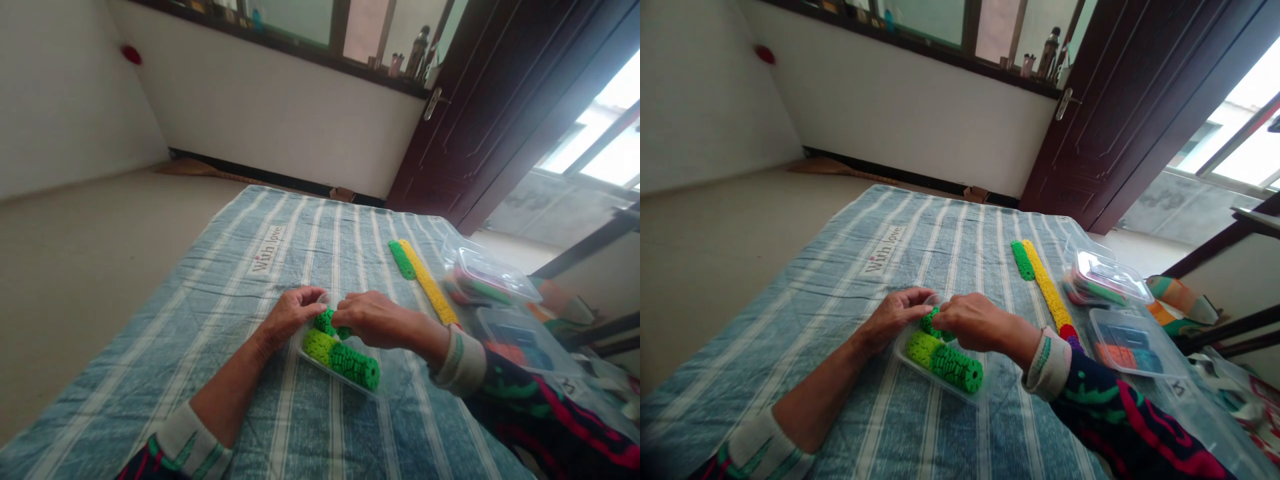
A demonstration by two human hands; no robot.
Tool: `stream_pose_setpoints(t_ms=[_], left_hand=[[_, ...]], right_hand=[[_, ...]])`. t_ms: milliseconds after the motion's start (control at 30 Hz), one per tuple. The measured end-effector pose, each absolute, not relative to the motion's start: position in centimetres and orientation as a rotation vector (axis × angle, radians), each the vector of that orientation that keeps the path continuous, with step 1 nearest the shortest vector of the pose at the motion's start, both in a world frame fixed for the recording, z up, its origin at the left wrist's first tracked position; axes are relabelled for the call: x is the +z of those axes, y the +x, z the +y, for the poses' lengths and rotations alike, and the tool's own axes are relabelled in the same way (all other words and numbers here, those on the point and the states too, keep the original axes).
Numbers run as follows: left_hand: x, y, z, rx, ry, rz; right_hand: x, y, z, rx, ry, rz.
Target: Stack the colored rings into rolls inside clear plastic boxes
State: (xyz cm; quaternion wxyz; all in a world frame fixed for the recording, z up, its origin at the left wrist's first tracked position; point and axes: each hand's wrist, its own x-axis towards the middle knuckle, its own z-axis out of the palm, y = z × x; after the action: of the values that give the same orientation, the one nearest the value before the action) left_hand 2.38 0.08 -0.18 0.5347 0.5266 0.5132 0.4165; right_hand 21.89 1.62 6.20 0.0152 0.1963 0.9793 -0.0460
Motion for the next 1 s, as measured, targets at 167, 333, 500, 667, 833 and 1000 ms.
stream_pose_setpoints(t_ms=[167, 333, 500, 667, 833, 1000], left_hand=[[-0.2, 2.1, 0.1, 0.966, 1.286, 1.187], [-0.6, 1.8, 0.2, 0.926, 1.268, 1.073], [-1.0, 1.7, 0.4, 0.873, 1.348, 1.026], [-0.4, 1.9, 0.2, 0.8, 1.429, 1.056], [-0.2, 2.1, 0.3, 0.768, 1.474, 1.08], [-0.4, 2.1, 0.4, 0.716, 1.493, 1.106]], right_hand=[[5.0, 21.2, 1.8, -0.065, 0.553, 3.04], [4.2, 21.4, 1.5, 0.002, 0.587, 3.093], [3.6, 21.7, 1.0, 0.035, 0.623, 3.102], [3.5, 22.0, 0.5, 0.04, 0.672, 3.128], [2.8, 22.3, 0.2, 0.128, 0.712, 3.209], [1.9, 22.5, 0.1, 0.18, 0.768, 3.246]])
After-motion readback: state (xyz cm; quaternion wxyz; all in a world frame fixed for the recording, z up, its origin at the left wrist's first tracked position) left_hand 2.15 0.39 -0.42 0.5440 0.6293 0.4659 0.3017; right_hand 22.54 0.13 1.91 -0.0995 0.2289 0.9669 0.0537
